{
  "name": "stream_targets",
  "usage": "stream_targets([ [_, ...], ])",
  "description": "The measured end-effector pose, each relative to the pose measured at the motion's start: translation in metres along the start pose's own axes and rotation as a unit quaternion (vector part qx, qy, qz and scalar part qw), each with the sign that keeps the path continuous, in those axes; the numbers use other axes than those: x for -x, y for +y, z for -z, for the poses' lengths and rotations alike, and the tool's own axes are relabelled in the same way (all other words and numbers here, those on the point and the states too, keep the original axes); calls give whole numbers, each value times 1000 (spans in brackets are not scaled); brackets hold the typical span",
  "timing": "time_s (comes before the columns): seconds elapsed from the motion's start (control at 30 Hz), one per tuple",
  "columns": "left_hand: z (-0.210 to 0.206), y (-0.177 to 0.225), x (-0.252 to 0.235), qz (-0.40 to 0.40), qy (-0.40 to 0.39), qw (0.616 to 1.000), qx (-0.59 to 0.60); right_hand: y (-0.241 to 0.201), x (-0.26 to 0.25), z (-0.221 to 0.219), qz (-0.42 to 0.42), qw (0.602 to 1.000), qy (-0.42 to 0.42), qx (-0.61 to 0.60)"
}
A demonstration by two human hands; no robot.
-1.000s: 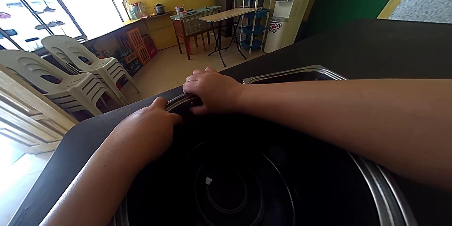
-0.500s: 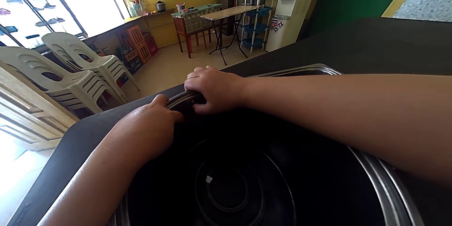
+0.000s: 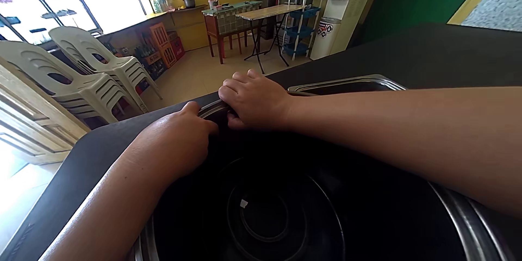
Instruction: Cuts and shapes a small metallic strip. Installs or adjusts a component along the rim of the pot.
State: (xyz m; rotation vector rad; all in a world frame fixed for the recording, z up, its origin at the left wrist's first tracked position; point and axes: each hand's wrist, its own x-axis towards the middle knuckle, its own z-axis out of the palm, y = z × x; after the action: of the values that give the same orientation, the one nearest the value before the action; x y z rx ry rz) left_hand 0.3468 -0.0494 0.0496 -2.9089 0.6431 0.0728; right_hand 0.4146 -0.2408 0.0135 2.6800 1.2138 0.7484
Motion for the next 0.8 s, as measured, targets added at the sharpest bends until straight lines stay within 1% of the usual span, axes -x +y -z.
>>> stream_targets([
  [0.03,-4,-5,0,-31,26,999,-5,0,0,-1,2,1000,7,7],
  [0.07,-13,-15,-3,-87,87,992,-15,0,1,-3,4,1000,14,12],
  [0.1,-20,-23,-4,-124,122,985,-15,0,1,-4,7,1000,23,17],
  [0.13,-23,-26,-3,-141,129,981,-4,0,1,-6,10,999,33,22],
  [0.17,-23,-26,1,-137,116,984,24,0,1,-6,11,999,40,26],
  [0.2,-22,-22,4,-113,106,987,31,-1,1,-7,11,999,45,28],
  [0.23,-12,-11,6,-57,68,995,35,-1,1,-8,10,998,50,29],
  [0.27,-6,-3,6,-25,47,997,48,-1,1,-8,10,998,53,30],
  [0.3,-3,-1,6,-15,42,997,61,-1,1,-8,9,998,52,26],
  [0.33,-1,-1,6,-16,42,996,71,0,0,-6,9,999,41,14],
  [0.43,1,-5,5,-28,45,995,88,7,-1,7,18,997,-32,-66],
  [0.53,2,-7,7,-34,53,993,104,12,0,15,42,991,-63,-106],
  [0.6,2,-7,8,-31,55,992,113,13,1,15,50,991,-62,-104],
  [0.67,1,-8,8,-35,65,990,120,13,2,11,54,993,-42,-93],
  [0.8,0,-9,8,-38,64,989,125,12,2,1,60,997,-1,-38],
])
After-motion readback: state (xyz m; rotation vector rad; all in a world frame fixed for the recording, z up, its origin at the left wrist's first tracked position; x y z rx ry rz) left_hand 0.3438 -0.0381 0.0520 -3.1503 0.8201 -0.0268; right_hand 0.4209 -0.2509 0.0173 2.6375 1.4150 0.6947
